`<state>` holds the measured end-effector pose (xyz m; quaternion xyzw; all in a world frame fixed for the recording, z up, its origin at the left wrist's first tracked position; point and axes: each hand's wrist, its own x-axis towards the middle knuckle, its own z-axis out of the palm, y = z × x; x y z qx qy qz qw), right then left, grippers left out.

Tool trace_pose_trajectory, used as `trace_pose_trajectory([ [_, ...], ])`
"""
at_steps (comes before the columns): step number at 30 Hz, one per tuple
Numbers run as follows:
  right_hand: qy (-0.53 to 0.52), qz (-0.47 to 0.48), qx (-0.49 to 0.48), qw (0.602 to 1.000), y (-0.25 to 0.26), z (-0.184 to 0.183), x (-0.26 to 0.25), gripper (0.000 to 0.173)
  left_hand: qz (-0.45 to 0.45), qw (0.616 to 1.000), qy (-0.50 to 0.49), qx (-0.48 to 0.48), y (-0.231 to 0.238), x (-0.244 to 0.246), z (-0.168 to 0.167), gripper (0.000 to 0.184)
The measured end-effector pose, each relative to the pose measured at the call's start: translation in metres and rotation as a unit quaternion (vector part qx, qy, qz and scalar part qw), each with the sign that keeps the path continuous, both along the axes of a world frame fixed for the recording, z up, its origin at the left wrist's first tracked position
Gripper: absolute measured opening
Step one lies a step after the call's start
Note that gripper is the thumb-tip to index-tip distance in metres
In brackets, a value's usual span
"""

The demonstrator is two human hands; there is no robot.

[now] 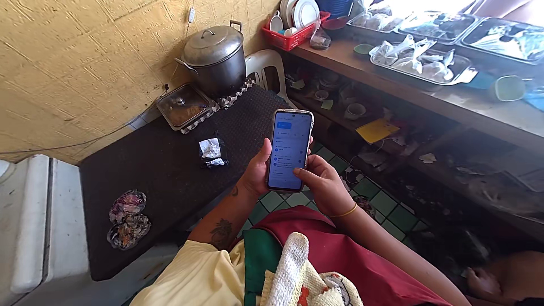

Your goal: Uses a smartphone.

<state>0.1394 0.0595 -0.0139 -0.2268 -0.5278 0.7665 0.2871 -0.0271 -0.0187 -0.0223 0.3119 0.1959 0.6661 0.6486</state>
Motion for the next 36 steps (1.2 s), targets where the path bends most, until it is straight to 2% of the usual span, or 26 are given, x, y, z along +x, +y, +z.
trace_pose_trajectory([
  [4, 0.001, -0.008, -0.044, 0.999, 0.0001, 0.0015, -0.0018, 0.005, 0.006, 1.0, 0.013, -0.016, -0.0018, 0.0029, 0.0001, 0.076],
  [11, -0.009, -0.016, -0.058, 0.998, 0.0026, 0.0012, -0.0011, 0.026, -0.009, 1.0, -0.004, -0.022, -0.0042, 0.0021, -0.0024, 0.067],
  [16, -0.012, -0.019, -0.065, 0.998, 0.0026, 0.001, -0.0008, 0.029, -0.006, 0.999, 0.003, -0.036, -0.0027, 0.0013, -0.0052, 0.075],
  [18, -0.009, -0.014, -0.062, 0.998, 0.0028, 0.0005, -0.0001, 0.025, -0.009, 0.999, 0.006, -0.037, -0.0022, 0.001, -0.0052, 0.077],
  [21, -0.004, -0.001, -0.053, 0.999, 0.0027, -0.0006, 0.001, 0.009, -0.01, 0.999, 0.005, -0.034, -0.0011, 0.0009, -0.0051, 0.077],
  [23, -0.011, 0.001, -0.054, 0.998, 0.0028, -0.0011, 0.0005, 0.015, -0.012, 0.999, 0.004, -0.03, -0.0008, 0.0006, -0.0052, 0.075],
  [25, -0.025, -0.005, -0.063, 0.998, 0.0023, 0.0, -0.0008, 0.015, -0.014, 1.0, 0.001, -0.023, -0.0006, 0.0008, -0.0057, 0.073],
  [28, -0.029, -0.002, -0.081, 0.996, 0.0045, 0.0009, 0.0001, 0.04, -0.018, 1.0, 0.001, -0.026, -0.0007, 0.0009, -0.0061, 0.072],
  [29, -0.025, 0.003, -0.08, 0.997, 0.005, 0.0006, 0.0008, 0.041, -0.017, 0.999, 0.001, -0.028, -0.0009, 0.0009, -0.0056, 0.072],
  [33, -0.011, 0.009, -0.063, 0.998, 0.0037, -0.0003, 0.0022, 0.015, -0.015, 1.0, 0.008, -0.026, -0.0007, 0.0021, -0.0031, 0.074],
  [36, -0.009, 0.012, -0.053, 0.998, 0.0024, -0.001, 0.0027, 0.017, -0.008, 1.0, 0.007, -0.022, -0.0019, 0.0023, -0.0039, 0.073],
])
